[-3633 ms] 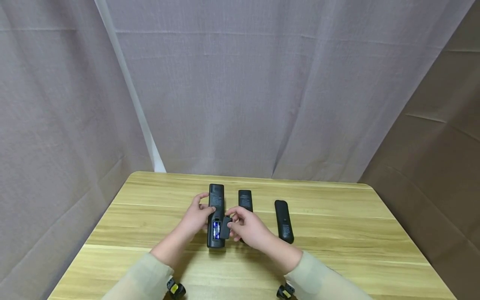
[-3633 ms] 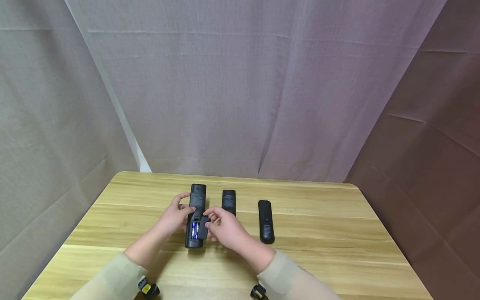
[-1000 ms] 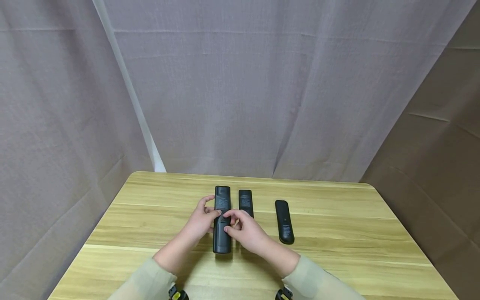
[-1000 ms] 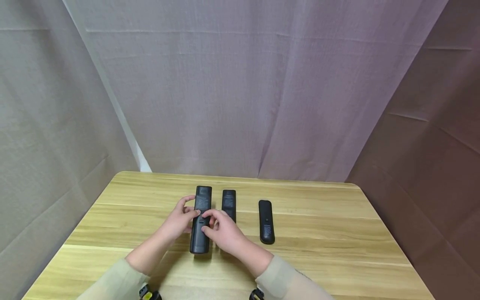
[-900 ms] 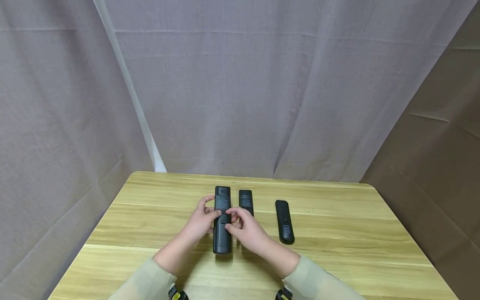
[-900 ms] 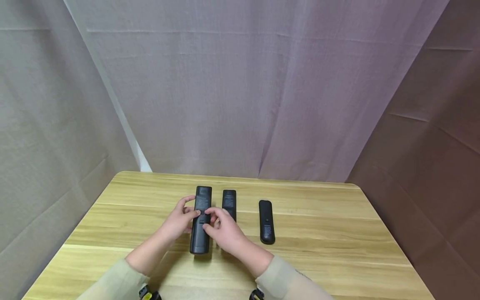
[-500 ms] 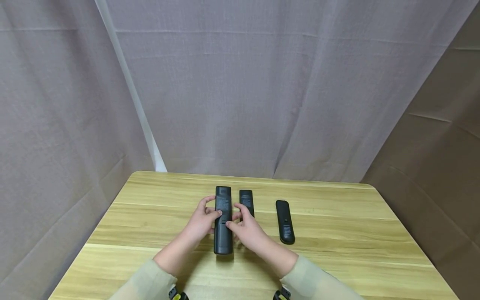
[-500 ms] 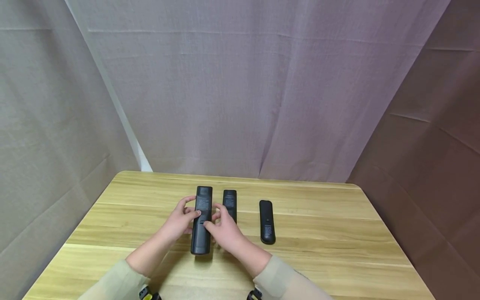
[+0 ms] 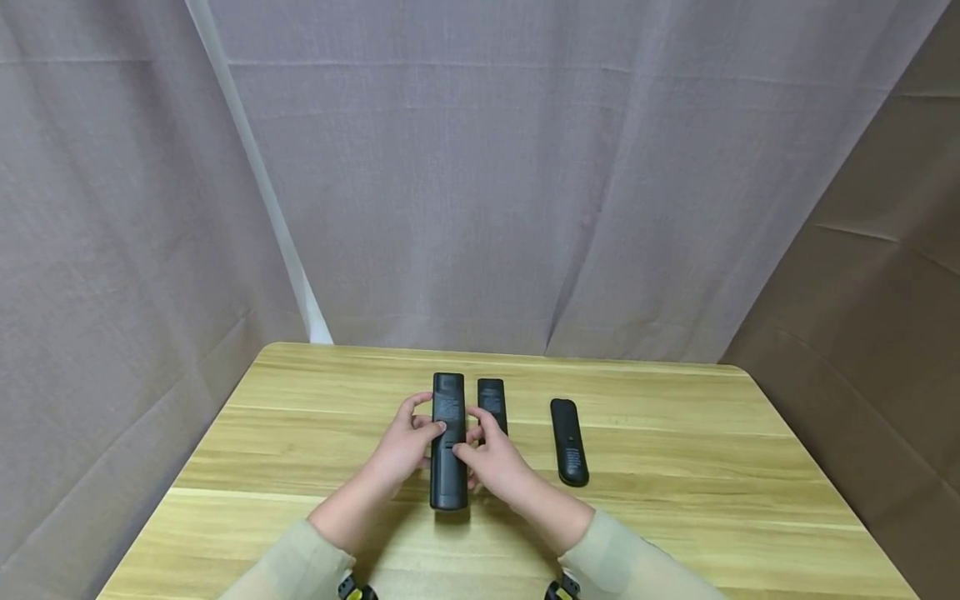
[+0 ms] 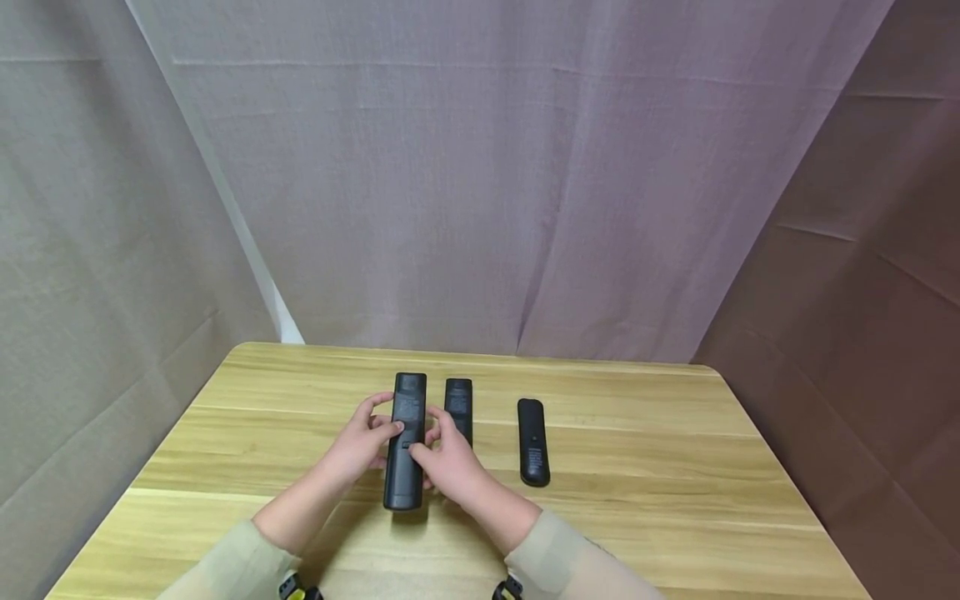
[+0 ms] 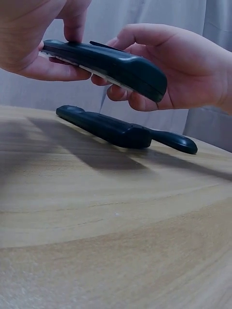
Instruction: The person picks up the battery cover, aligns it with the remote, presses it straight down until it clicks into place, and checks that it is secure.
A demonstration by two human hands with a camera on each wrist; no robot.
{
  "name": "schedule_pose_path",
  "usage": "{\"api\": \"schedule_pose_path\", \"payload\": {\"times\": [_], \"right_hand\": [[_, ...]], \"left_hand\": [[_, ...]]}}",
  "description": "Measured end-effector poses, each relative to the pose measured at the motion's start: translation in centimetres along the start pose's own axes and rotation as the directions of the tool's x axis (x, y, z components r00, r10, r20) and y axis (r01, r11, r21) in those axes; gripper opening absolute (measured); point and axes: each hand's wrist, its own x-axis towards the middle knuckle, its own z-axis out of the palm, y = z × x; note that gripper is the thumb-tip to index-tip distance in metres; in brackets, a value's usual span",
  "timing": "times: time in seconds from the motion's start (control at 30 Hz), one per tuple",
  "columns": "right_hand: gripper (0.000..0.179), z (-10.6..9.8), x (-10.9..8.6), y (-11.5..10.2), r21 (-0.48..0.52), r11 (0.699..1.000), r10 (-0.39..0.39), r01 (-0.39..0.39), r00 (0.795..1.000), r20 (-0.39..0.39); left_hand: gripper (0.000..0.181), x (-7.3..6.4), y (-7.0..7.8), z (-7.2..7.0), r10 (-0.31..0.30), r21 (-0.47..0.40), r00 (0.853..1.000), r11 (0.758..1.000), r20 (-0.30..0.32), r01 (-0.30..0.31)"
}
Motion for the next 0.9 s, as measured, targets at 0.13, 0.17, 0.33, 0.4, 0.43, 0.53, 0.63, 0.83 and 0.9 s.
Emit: {"api": "schedule_pose_path", "payload": {"times": [0.13, 0.17, 0.33, 0.4, 0.43, 0.53, 0.63, 0.83, 0.9], "right_hand": [[0.07, -0.01, -0.1, -0.07, 0.011, 1.0, -0.004, 0.004, 1.0, 0.002], [0.07, 0.0, -0.1, -0.03, 0.013, 1.0, -0.005, 0.004, 1.0, 0.003], [0.071, -0.04, -0.12, -0.03, 0.015, 1.0, -0.004, 0.004, 1.0, 0.002], [0.07, -0.07, -0.13, -0.06, 0.012, 1.0, -0.002, 0.001, 1.0, 0.0], [0.07, -0.07, -0.11, -0.04, 0.01, 1.0, -0.002, 0.002, 1.0, 0.001], [0.068, -0.06, 0.01, 0.11, -0.003, 1.0, 0.004, -0.004, 1.0, -0.001], [0.067, -0.04, 0.07, 0.21, -0.012, 1.0, 0.003, -0.003, 1.0, -0.004], [0.066, 0.02, -0.02, -0.14, -0.023, 1.0, 0.002, -0.002, 1.0, -0.007], [0.066, 0.04, -0.03, -0.17, -0.021, 1.0, -0.002, 0.002, 1.0, -0.009]], "left_hand": [[0.062, -0.09, 0.08, 0.1, -0.004, -0.001, 1.0, 1.0, -0.005, 0.004], [0.062, -0.09, 0.07, 0.12, -0.004, 0.0, 1.0, 1.0, -0.005, 0.004], [0.062, -0.01, -0.04, 0.14, 0.0, 0.008, 1.0, 1.0, -0.008, 0.0], [0.061, 0.03, -0.08, 0.14, 0.001, 0.011, 1.0, 1.0, -0.01, -0.001], [0.061, 0.04, -0.08, 0.14, 0.001, 0.012, 1.0, 1.0, -0.009, -0.001], [0.06, 0.06, -0.06, 0.13, 0.0, 0.014, 1.0, 1.0, -0.011, 0.0], [0.06, -0.03, 0.02, 0.17, 0.0, 0.017, 1.0, 1.0, -0.013, 0.0], [0.06, -0.18, 0.3, 0.21, -0.006, 0.026, 1.0, 1.0, -0.011, 0.007], [0.061, -0.12, 0.25, 0.21, -0.007, 0.023, 1.0, 1.0, -0.008, 0.007]]}}
